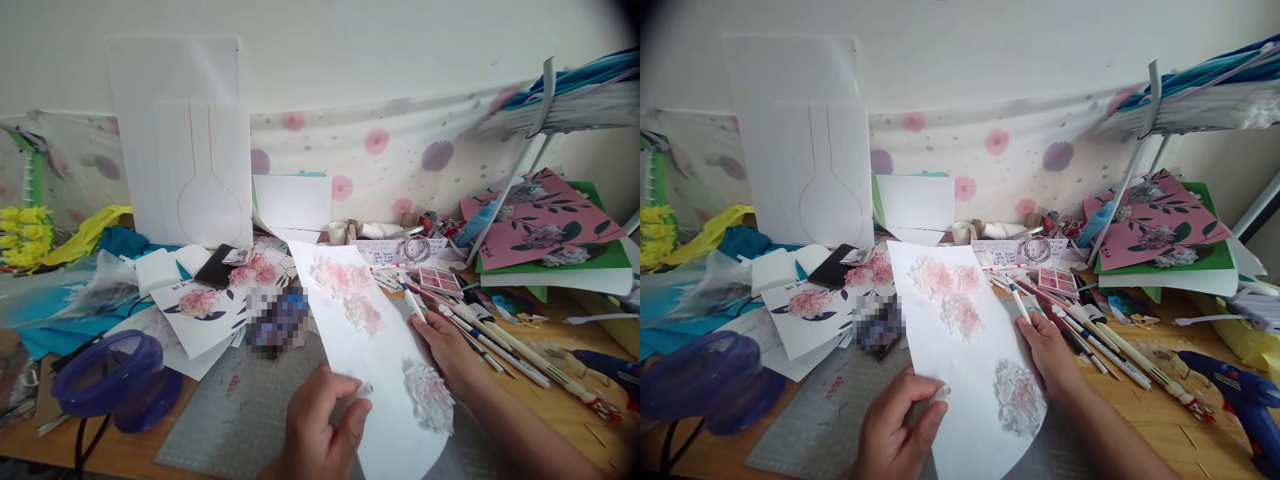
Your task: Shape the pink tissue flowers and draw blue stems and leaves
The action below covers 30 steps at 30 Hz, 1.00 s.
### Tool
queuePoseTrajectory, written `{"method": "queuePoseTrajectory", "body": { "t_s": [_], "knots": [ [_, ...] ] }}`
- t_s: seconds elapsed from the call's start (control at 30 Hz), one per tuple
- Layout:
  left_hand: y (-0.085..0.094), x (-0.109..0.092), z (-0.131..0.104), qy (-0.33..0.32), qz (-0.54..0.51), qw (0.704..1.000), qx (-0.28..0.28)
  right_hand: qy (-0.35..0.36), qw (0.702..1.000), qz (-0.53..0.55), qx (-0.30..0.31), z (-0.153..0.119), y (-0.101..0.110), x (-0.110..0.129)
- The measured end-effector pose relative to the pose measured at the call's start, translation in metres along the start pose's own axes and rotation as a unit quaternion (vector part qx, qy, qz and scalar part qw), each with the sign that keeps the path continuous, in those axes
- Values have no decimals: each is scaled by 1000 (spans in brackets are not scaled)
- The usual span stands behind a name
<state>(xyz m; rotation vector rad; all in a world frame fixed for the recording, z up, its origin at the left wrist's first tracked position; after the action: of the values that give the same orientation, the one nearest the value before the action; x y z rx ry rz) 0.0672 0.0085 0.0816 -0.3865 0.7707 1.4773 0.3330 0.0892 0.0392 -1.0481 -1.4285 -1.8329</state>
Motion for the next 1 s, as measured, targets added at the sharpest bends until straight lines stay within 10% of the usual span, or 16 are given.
{"method": "queuePoseTrajectory", "body": {
  "t_s": [0.57, 0.73, 1.0],
  "knots": [
    [-8, 44, -2, 271, -100, 924, 251, 143, 967, -205, 47, 99, 3, -13],
    [-11, 24, 16, 142, 105, 897, 405, 170, 957, -227, 59, 108, -6, -11],
    [-22, 47, 18, 15, 274, 864, 421, 260, 934, -234, 77, 73, 12, 20]
  ]
}}
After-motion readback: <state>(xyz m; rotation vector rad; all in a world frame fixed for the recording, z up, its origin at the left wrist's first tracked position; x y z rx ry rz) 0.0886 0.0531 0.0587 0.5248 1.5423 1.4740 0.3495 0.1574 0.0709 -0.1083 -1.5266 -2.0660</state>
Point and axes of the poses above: each hand's wrist, its own z-axis towards the middle knuckle, its own y-axis out of the back of the hand, x = y × z, the point moved 5 cm from there along z, towards the middle knuckle, and after that the axes turned 12 degrees about -z, right-handed, at the moved point
